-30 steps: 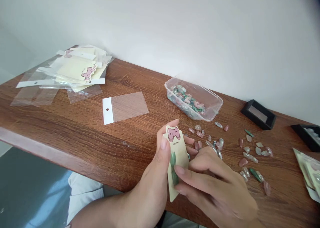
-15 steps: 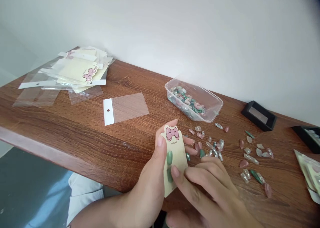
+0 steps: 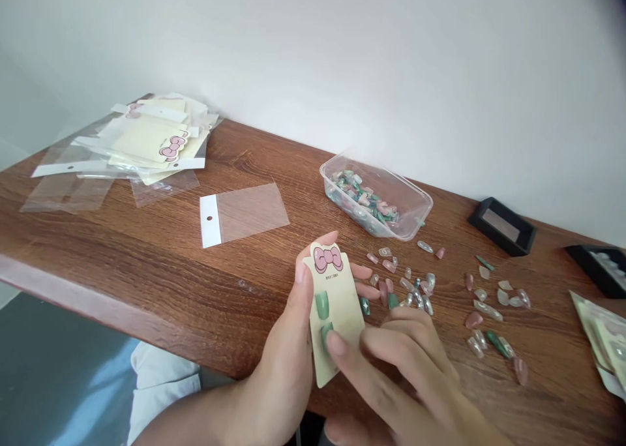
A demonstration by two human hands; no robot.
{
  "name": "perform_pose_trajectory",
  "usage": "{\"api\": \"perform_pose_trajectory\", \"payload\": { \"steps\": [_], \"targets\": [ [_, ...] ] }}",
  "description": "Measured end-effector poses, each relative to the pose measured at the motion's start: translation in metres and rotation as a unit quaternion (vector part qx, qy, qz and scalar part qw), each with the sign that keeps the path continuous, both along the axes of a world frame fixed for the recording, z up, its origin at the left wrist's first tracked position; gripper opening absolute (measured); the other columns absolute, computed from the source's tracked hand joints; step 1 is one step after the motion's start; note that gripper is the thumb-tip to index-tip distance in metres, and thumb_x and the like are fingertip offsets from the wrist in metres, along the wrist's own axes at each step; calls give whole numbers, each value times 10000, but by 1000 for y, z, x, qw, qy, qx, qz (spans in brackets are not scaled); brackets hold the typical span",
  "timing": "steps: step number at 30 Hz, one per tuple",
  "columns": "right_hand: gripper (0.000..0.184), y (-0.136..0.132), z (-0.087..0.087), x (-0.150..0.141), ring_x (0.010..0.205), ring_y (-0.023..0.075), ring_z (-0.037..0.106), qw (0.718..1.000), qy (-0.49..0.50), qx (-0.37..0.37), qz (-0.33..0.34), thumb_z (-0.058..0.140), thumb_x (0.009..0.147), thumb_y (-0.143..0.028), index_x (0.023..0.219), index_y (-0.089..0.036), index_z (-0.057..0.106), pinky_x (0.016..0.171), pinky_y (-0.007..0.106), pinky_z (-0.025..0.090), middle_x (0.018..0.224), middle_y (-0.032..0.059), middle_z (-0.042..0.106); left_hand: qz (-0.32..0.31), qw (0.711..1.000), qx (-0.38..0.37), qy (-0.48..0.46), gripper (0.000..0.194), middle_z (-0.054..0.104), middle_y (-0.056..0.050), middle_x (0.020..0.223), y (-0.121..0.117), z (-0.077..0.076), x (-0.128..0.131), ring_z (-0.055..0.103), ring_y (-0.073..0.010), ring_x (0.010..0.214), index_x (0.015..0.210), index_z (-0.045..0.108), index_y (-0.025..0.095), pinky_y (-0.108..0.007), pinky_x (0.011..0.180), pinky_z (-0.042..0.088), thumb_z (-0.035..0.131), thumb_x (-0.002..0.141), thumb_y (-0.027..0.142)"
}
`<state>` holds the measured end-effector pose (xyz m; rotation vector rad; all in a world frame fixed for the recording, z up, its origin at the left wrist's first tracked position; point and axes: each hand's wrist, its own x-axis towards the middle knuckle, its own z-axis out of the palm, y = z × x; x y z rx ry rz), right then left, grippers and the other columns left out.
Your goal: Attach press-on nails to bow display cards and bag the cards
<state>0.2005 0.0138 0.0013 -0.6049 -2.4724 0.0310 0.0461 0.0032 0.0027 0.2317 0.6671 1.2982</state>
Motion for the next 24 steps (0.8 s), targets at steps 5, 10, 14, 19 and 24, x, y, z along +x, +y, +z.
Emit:
{"api": "perform_pose_trajectory", "payload": {
  "steps": [5, 10, 14, 19, 24],
  "targets": [
    [445, 0, -12, -7, 743, 168, 519, 999, 44, 0, -6, 474, 1027, -462, 1243, -136, 688, 758, 370, 472, 789, 28, 574, -33, 999, -24, -16, 591, 736, -78, 941, 1, 1, -2, 681, -256, 962, 984, 714, 170, -469, 1043, 453, 377, 977, 656],
    [495, -2, -22, -5, 684, 166, 483, 997, 71, -1, -16, 510, 1002, -489, 1345, -157, 642, 710, 364, 441, 738, 7, 514, -13, 999, -38, -36, 547, 762, -74, 971, 1, -1, 2, 715, -258, 942, 1245, 659, 227, -445, 963, 507, 451, 958, 644],
    [527, -4, -26, -2, 658, 168, 446, 994, 104, 8, -15, 494, 1016, -476, 1426, -155, 576, 691, 365, 421, 736, 6, 485, -14, 998, -26, -47, 625, 759, -95, 1028, 0, -1, 1, 709, -285, 1005, 1411, 548, 240, -458, 984, 492, 468, 947, 652],
    [491, -2, -24, -9, 672, 178, 436, 995, 100, 8, -23, 489, 1006, -483, 1319, -147, 663, 714, 359, 427, 699, -5, 442, -43, 994, -51, -85, 625, 756, -71, 1067, -4, 0, -5, 709, -275, 1016, 1464, 486, 311, -460, 1020, 476, 500, 937, 647],
    [357, 0, -11, -12, 664, 170, 427, 998, 55, 21, -39, 515, 992, -287, 1280, -164, 687, 720, 322, 429, 651, -25, 419, -34, 992, -69, -103, 713, 726, -83, 1167, -4, -1, -4, 679, -311, 1102, 1554, 338, 347, -489, 1024, 473, 523, 929, 638]
  ]
}}
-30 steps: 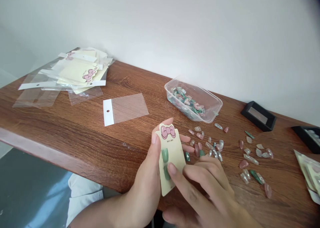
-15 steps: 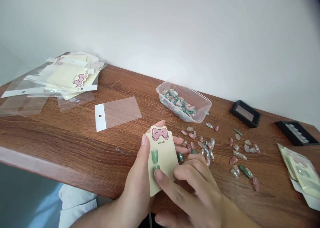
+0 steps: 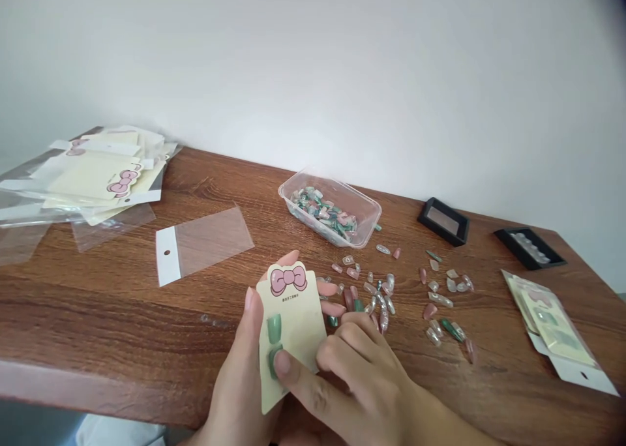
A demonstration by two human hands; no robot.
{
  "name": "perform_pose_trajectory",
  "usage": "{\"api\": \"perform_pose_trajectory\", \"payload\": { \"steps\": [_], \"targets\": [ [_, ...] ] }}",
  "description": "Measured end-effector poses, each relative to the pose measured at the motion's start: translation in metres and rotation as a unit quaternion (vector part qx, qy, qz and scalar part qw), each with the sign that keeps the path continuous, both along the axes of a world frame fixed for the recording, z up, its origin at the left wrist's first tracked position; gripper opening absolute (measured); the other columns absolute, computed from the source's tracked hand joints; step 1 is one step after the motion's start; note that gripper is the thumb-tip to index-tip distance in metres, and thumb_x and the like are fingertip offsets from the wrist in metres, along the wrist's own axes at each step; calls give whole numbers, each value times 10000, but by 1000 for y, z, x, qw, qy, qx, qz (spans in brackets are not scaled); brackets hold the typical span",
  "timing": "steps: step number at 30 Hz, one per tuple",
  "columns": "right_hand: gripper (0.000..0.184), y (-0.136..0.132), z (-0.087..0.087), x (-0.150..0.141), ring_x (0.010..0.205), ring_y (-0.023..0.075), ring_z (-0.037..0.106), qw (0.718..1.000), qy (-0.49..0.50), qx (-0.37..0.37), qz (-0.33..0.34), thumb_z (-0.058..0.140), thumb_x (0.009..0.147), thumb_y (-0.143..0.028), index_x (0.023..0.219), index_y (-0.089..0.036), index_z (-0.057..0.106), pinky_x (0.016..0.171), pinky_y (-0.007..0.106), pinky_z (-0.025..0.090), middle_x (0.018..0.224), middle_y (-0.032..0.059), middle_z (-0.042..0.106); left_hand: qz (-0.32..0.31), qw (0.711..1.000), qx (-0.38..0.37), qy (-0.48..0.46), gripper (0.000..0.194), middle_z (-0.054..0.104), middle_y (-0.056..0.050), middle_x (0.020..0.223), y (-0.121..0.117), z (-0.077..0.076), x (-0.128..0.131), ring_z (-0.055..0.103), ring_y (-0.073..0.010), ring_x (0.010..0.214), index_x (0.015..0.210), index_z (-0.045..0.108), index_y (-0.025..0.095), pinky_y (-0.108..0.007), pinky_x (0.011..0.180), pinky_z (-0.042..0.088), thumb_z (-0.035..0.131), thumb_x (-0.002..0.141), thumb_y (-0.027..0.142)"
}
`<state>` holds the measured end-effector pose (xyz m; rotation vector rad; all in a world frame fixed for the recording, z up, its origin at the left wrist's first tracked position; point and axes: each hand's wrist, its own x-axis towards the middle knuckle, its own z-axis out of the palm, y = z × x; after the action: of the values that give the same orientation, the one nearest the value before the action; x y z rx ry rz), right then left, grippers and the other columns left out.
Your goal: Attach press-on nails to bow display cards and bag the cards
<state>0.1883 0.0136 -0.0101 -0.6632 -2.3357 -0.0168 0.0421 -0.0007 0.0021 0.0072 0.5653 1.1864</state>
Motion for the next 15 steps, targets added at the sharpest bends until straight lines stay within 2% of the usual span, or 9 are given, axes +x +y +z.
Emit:
{"api": "perform_pose_trajectory", "payload": {
  "steps": [3, 7, 11, 13, 15],
  "targets": [
    [341, -1, 4, 2, 643, 160, 425, 1000, -25, 5, -9, 525, 968, -178, 1263, -187, 696, 667, 307, 412, 634, -32, 436, 1, 999, -22, 33, 732, 719, -90, 1179, 1, 2, 0, 680, -320, 1097, 1556, 336, 360, -495, 1001, 490, 541, 914, 646],
    [285, -3, 2, 5, 588, 137, 387, 999, 19, 24, -11, 578, 952, -157, 1192, -201, 727, 607, 293, 401, 597, -48, 429, -18, 997, -35, 69, 717, 733, -94, 1141, 1, 6, -1, 685, -328, 1088, 1558, 340, 369, -500, 972, 509, 527, 921, 640],
    [241, -4, 2, 3, 597, 134, 405, 999, 41, 11, -25, 612, 951, -164, 1125, -240, 760, 679, 295, 466, 579, -54, 423, -50, 997, -19, 48, 704, 743, -92, 1143, -1, 0, -4, 699, -323, 1063, 1541, 386, 378, -493, 983, 505, 485, 915, 684],
    [237, -3, 3, 1, 607, 135, 422, 1000, 17, 4, -15, 619, 956, -187, 1139, -239, 761, 735, 307, 487, 588, -55, 438, -47, 998, -17, 38, 709, 743, -86, 1158, -3, -5, -6, 703, -317, 1060, 1545, 372, 401, -491, 993, 498, 477, 911, 698],
    [252, -2, 4, 1, 604, 136, 429, 1000, 9, 12, -11, 604, 966, -200, 1170, -238, 747, 718, 309, 477, 600, -57, 443, -40, 998, -25, 37, 715, 741, -82, 1170, -5, -7, -7, 707, -314, 1054, 1550, 358, 412, -490, 992, 499, 489, 907, 696]
  ]
}}
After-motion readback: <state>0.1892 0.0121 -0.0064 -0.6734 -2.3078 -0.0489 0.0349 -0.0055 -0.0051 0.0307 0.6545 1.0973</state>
